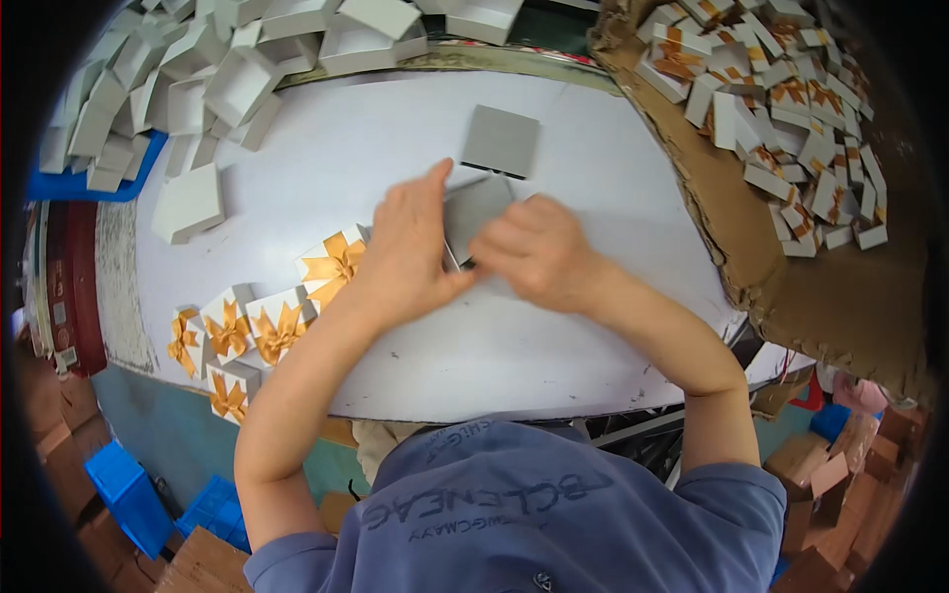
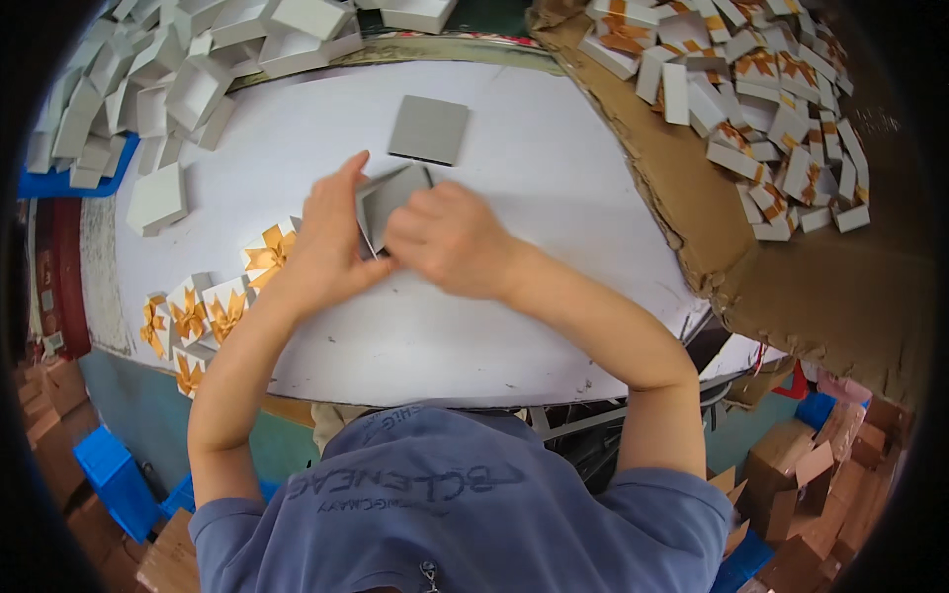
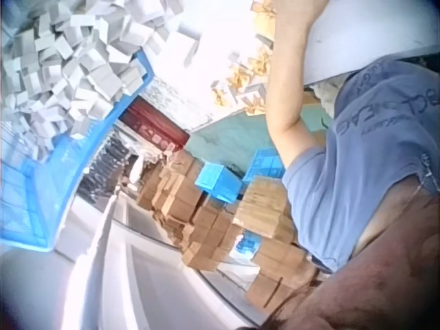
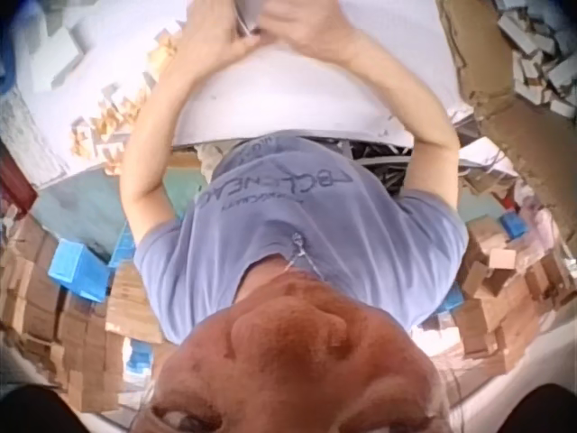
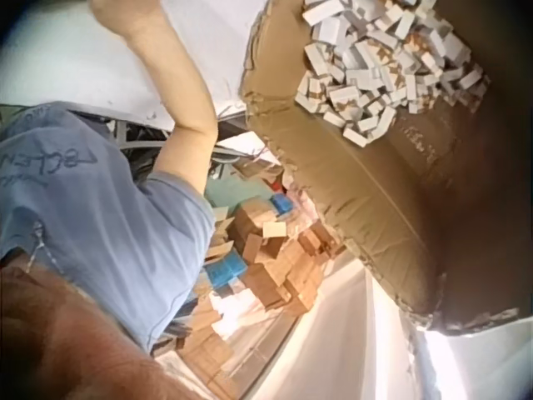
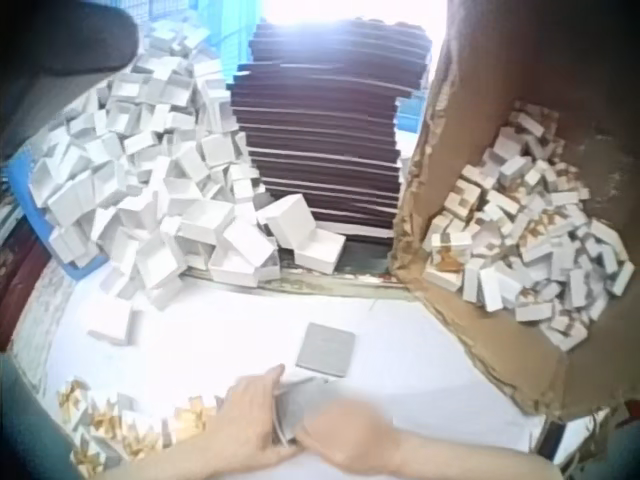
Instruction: Assembling small gift boxes by inserting foam pads and closing them with decorative bowed lids.
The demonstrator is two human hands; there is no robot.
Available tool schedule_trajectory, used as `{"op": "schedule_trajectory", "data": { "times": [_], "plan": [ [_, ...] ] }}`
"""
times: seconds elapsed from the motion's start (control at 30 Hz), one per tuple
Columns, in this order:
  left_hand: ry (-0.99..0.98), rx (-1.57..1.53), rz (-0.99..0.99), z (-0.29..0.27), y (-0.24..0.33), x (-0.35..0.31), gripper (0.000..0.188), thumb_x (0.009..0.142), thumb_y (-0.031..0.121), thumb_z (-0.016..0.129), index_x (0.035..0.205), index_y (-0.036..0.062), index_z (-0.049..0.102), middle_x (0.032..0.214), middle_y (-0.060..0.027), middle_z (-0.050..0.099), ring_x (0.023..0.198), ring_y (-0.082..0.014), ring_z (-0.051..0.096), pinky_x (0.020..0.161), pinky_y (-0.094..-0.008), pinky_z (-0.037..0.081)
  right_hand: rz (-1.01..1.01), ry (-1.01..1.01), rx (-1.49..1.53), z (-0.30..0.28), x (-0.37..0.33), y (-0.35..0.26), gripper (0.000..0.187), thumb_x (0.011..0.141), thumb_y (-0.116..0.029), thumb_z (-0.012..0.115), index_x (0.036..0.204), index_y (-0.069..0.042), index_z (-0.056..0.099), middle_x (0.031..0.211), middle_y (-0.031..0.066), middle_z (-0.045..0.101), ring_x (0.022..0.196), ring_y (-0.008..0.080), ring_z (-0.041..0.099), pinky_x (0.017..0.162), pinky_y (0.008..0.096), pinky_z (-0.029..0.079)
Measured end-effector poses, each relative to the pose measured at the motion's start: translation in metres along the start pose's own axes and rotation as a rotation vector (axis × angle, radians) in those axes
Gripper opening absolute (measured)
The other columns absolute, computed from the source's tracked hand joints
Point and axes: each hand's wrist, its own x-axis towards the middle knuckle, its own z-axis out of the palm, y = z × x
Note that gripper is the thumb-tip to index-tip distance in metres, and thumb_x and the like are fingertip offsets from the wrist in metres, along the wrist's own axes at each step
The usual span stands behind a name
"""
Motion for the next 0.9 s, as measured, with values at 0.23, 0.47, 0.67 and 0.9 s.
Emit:
{"op": "schedule_trajectory", "data": {
  "times": [0.23, 0.47, 0.67, 0.9],
  "plan": [
    [-0.074, 0.297, 0.260, -0.007, -0.015, -0.037, 0.071, 0.068, 0.028, 0.073, 0.131, 0.0140, 0.042, 0.129, -0.0143, 0.042, 0.114, -0.0392, 0.039, 0.091, -0.0444, 0.038, 0.264, 0.207, -0.040, -0.040, -0.021, 0.045, 0.018, 0.068, -0.015, 0.071, 0.082, -0.007, 0.062, 0.093, 0.0068, 0.062, 0.088, 0.0250, 0.058, 0.078, 0.0363, 0.046],
    [-0.090, 0.461, 0.321, -0.019, -0.018, -0.041, 0.049, 0.072, 0.023, 0.070, 0.119, 0.0178, 0.055, 0.130, -0.0069, 0.047, 0.114, -0.0394, 0.039, 0.090, -0.0470, 0.038, 0.962, 0.432, -0.595, -0.101, -0.101, 0.143, 0.051, 0.075, -0.023, 0.071, 0.113, 0.002, 0.049, 0.105, 0.0175, 0.053, 0.096, 0.0290, 0.053, 0.085, 0.0348, 0.043],
    [0.061, -0.189, 0.400, 0.021, -0.023, -0.028, 0.074, 0.071, 0.019, 0.075, 0.132, 0.0069, 0.036, 0.131, -0.0188, 0.039, 0.118, -0.0385, 0.039, 0.095, -0.0439, 0.038, 1.105, 0.231, 1.118, -0.038, -0.021, 0.034, 0.029, 0.090, -0.016, 0.054, 0.114, 0.000, 0.056, 0.095, 0.0050, 0.062, 0.085, 0.0091, 0.058, 0.069, 0.0235, 0.047],
    [-0.035, -0.056, 0.423, 0.019, -0.008, -0.010, 0.084, 0.062, 0.011, 0.077, 0.132, 0.0006, 0.034, 0.134, -0.0241, 0.034, 0.121, -0.0392, 0.037, 0.093, -0.0426, 0.040, 0.730, -0.114, 0.425, -0.005, -0.011, -0.010, 0.017, 0.085, -0.012, 0.055, 0.096, -0.002, 0.063, 0.083, 0.0065, 0.063, 0.075, 0.0239, 0.059, 0.070, 0.0349, 0.046]
  ]
}}
